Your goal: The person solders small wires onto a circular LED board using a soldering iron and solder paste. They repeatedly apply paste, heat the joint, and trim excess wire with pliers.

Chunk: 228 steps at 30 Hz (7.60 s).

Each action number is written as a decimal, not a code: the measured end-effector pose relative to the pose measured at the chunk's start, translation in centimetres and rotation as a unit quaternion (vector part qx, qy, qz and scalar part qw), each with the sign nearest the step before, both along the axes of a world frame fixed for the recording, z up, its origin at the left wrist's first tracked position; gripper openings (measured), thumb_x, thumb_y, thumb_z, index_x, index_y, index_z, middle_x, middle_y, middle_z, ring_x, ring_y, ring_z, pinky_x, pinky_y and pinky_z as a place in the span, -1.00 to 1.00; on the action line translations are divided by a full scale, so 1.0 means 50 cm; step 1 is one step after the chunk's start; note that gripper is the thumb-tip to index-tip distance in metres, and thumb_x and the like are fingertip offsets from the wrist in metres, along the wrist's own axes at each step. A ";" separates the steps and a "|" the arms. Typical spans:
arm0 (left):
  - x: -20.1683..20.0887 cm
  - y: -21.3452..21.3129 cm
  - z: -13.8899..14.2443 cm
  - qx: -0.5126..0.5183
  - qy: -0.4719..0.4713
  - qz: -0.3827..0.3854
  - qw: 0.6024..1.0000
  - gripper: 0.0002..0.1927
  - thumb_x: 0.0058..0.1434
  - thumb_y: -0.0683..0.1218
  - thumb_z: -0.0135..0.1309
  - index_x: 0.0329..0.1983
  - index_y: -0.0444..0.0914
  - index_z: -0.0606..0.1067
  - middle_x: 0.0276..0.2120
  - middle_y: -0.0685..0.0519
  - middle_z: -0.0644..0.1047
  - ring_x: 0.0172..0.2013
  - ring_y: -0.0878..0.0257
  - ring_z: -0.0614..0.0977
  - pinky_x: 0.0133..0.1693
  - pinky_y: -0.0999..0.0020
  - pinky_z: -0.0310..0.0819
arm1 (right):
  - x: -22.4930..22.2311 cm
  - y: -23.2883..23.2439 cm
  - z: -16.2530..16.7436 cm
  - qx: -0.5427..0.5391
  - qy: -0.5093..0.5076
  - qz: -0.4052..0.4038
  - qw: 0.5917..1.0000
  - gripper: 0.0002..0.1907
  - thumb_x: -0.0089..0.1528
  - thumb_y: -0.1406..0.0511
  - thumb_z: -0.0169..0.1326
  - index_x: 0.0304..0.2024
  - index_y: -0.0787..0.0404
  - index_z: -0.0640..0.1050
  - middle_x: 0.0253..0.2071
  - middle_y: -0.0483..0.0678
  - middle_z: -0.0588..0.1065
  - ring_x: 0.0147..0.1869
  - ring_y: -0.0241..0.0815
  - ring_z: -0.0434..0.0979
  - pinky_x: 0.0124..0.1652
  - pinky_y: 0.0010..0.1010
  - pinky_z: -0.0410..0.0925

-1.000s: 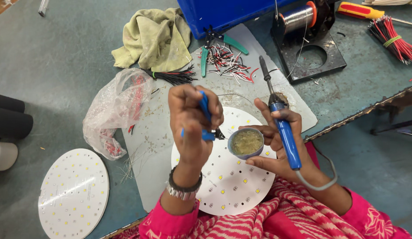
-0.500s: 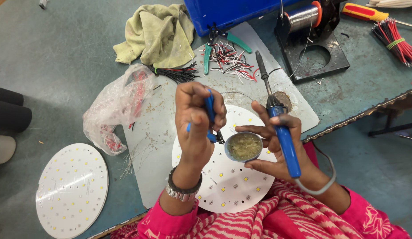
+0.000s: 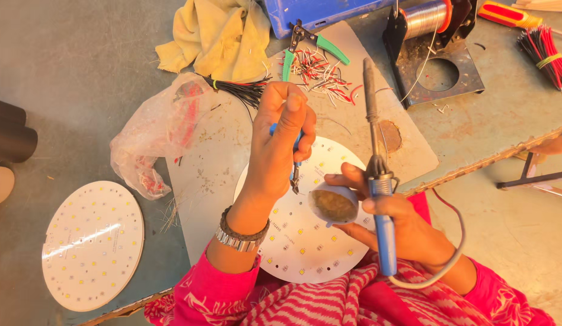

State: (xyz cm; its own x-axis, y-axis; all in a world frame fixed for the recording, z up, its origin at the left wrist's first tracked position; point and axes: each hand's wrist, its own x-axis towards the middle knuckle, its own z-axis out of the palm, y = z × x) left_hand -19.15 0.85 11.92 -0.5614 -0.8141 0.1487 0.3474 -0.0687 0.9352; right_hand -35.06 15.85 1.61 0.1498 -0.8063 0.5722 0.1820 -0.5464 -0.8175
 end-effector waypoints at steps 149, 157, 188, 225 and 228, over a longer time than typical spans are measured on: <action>0.054 0.000 -0.017 0.279 -0.210 -0.006 0.937 -0.42 0.16 0.43 0.01 -0.22 -0.13 0.26 -0.59 0.16 0.32 -0.68 0.43 0.30 -0.70 0.49 0.10 | 0.051 0.039 -0.046 -0.034 0.118 0.085 0.989 -0.37 0.29 0.57 0.16 0.18 -0.21 0.32 0.51 0.19 0.21 0.51 0.22 0.40 0.26 -0.24 0.48; 0.051 -0.015 -0.027 0.272 -0.236 0.002 0.933 -0.39 0.13 0.45 0.03 -0.22 -0.14 0.28 -0.60 0.16 0.31 -0.71 0.44 0.27 -0.72 0.51 0.08 | 0.018 0.061 -0.075 0.308 -0.033 0.231 0.922 -0.26 0.25 0.44 -0.02 0.50 0.08 0.22 0.56 0.18 0.20 0.27 0.05 0.50 0.06 -0.23 0.44; 0.168 0.103 -0.022 -0.076 0.169 -0.003 0.983 -0.41 0.40 0.33 0.11 0.07 -0.17 0.18 -0.24 -0.02 0.35 -0.36 0.36 0.30 -0.28 0.45 0.23 | 0.101 -0.032 0.018 0.133 -0.181 0.033 0.974 -0.02 0.08 0.48 0.40 0.35 -0.06 0.10 0.63 0.24 -0.07 0.76 0.03 -0.13 0.44 0.14 0.24; 0.119 0.022 -0.026 0.141 -0.045 0.091 0.985 -0.60 0.39 0.26 -0.06 -0.19 -0.15 0.27 -0.48 0.14 0.36 -0.61 0.49 0.32 -0.62 0.55 0.15 | 0.088 -0.001 -0.025 -0.010 0.001 0.078 0.997 -0.24 0.18 0.65 0.25 0.18 -0.07 0.21 0.57 0.15 0.02 0.53 0.42 0.27 0.28 0.20 0.38; 0.114 0.017 -0.026 0.149 -0.052 0.086 0.984 -0.60 0.37 0.27 -0.06 -0.18 -0.14 0.29 -0.49 0.15 0.35 -0.62 0.51 0.31 -0.64 0.57 0.14 | 0.083 0.003 -0.025 -0.011 0.003 0.071 0.997 -0.24 0.17 0.65 0.25 0.18 -0.07 0.21 0.57 0.16 0.03 0.52 0.42 0.28 0.28 0.20 0.38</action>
State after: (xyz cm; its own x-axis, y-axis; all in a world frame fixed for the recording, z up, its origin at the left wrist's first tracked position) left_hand -13.44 1.68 10.61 -0.4109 -0.8973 -0.1612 0.2819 -0.2932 0.9135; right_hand -30.92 16.01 0.36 0.2653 -0.7641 0.5880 0.2537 -0.5331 -0.8071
